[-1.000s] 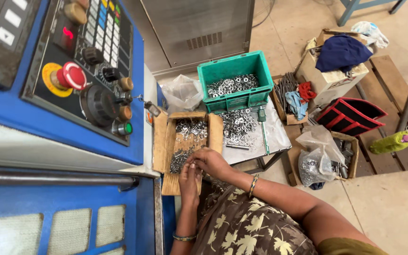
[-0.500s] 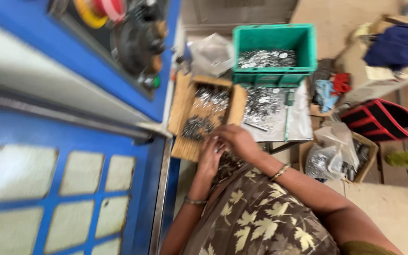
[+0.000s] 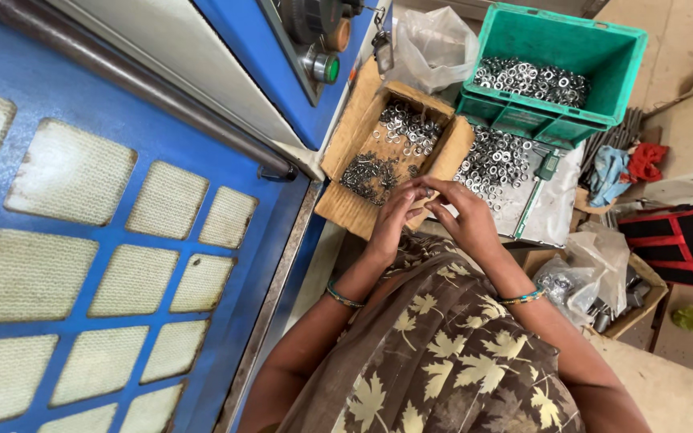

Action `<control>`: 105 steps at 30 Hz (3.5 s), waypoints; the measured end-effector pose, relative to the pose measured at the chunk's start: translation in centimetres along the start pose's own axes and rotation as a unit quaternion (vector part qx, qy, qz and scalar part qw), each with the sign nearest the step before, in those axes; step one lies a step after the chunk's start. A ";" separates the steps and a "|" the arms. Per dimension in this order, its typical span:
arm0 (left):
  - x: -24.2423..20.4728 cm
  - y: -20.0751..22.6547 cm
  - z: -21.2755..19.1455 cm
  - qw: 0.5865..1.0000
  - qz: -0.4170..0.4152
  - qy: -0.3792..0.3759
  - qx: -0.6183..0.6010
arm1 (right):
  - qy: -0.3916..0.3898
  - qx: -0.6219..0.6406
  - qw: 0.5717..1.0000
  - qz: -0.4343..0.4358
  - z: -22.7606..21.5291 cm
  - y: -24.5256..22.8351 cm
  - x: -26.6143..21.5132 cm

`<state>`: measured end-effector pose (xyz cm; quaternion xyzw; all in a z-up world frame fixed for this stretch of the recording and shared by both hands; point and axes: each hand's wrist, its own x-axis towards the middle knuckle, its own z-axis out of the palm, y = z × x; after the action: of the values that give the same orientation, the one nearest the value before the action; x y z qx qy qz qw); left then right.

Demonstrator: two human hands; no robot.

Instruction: The person sorts small metal washers and nuts from a cardboard box into a green plastic bin. They open a blue machine door, place a washer into the machine, and close the door. They then use a digital caliper to measure a washer before continuing to sort parts.

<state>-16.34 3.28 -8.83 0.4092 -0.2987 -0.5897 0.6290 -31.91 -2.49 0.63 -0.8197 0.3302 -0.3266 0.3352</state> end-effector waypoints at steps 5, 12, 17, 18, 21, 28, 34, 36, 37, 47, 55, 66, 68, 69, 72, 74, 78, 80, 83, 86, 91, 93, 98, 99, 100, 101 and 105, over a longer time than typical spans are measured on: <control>0.0 -0.8 0.2 0.997 0.048 -0.014 0.058 | 0.020 -0.042 0.999 0.020 0.0 0.9 -0.5; -0.2 -0.1 0.4 0.990 0.059 -0.009 0.129 | -0.004 -0.009 0.998 0.068 0.2 0.9 0.0; 0.0 -0.2 0.3 1.000 0.004 0.011 0.028 | 0.021 -0.026 0.999 0.001 0.3 1.4 -0.2; 0.0 -0.3 0.2 0.998 0.028 0.001 0.060 | 0.014 -0.028 0.999 0.031 0.4 1.6 -0.1; 0.0 -0.7 -0.1 0.983 0.097 -0.021 0.153 | -0.029 -0.017 0.987 0.154 0.9 2.3 0.0; 0.0 -0.3 -0.5 0.998 0.043 0.018 0.029 | -0.033 0.053 0.998 0.011 1.5 2.6 0.8; -0.5 0.5 -0.3 0.974 0.129 0.020 0.186 | -0.100 0.039 0.978 0.179 1.8 2.8 1.5; -0.8 0.5 -0.1 0.966 0.153 0.019 0.210 | -0.099 0.081 0.978 0.167 1.9 3.1 1.4; -0.8 0.6 0.0 0.971 0.146 0.022 0.190 | -0.097 0.102 0.977 0.160 2.0 3.2 1.6; -0.5 0.2 -0.2 0.957 0.106 0.132 0.234 | -0.062 0.087 0.987 0.120 2.1 9.7 3.4; 0.2 -2.1 -2.7 0.962 0.131 0.212 0.115 | 0.164 -0.135 0.976 -0.045 -9.0 15.2 13.2; -0.2 -4.7 -8.8 0.840 0.101 0.179 0.503 | -0.073 -0.149 0.986 0.017 -0.2 17.0 10.1; -0.6 -5.3 -9.7 0.753 0.071 0.136 0.640 | -0.153 -0.139 0.976 0.060 4.2 17.8 7.7; -0.6 -5.7 -10.0 0.730 0.056 0.118 0.671 | -0.201 -0.221 0.952 0.062 6.4 18.1 6.7; -0.8 -6.6 -10.9 0.676 0.038 0.076 0.732 | -0.243 -0.227 0.943 -0.025 11.2 18.2 3.5; -1.1 -6.9 -11.6 0.665 0.056 0.064 0.742 | -0.218 -0.309 0.921 -0.096 12.8 17.9 1.6; -1.5 -6.9 -12.5 0.659 0.089 0.040 0.746 | -0.205 -0.347 0.908 -0.115 13.6 17.8 -0.1; -1.7 -6.5 -12.7 0.666 0.101 0.031 0.738 | -0.217 -0.359 0.904 -0.078 13.5 17.7 0.0; -1.7 -5.6 -13.2 0.660 0.123 0.020 0.741 | -0.232 -0.372 0.898 -0.037 13.9 17.4 0.6; -1.5 -4.6 -13.8 0.666 0.131 -0.001 0.735 | -0.242 -0.391 0.888 -0.003 14.9 17.8 1.9; -1.0 -4.1 -14.4 0.662 0.143 -0.006 0.735 | -0.302 -0.375 0.868 0.122 16.4 21.8 5.1; -0.8 -4.3 -14.5 0.665 0.135 -0.001 0.735 | -0.291 -0.373 0.870 0.136 16.9 23.5 5.9; 0.1 -4.5 -14.6 0.673 0.103 0.017 0.732 | -0.314 -0.490 0.809 0.078 17.5 24.7 7.3; 0.3 -4.5 -14.6 0.670 0.094 0.019 0.736 | -0.332 -0.499 0.796 0.091 17.8 24.4 7.8; 0.4 -4.4 -14.6 0.667 0.084 0.021 0.740 | -0.356 -0.491 0.786 0.122 18.0 24.1 8.4; 0.7 -4.4 -14.5 0.663 0.076 0.021 0.744 | -0.377 -0.482 0.777 0.148 18.2 23.8 8.9; 0.9 -4.8 -14.1 0.662 0.077 0.045 0.744 | -0.411 -0.487 0.755 0.153 18.8 23.8 9.9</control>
<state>-6.55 4.80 -19.97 0.7423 -0.6400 -0.1017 0.1703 -19.68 -17.02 -25.02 -0.8661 0.3963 0.3020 0.0395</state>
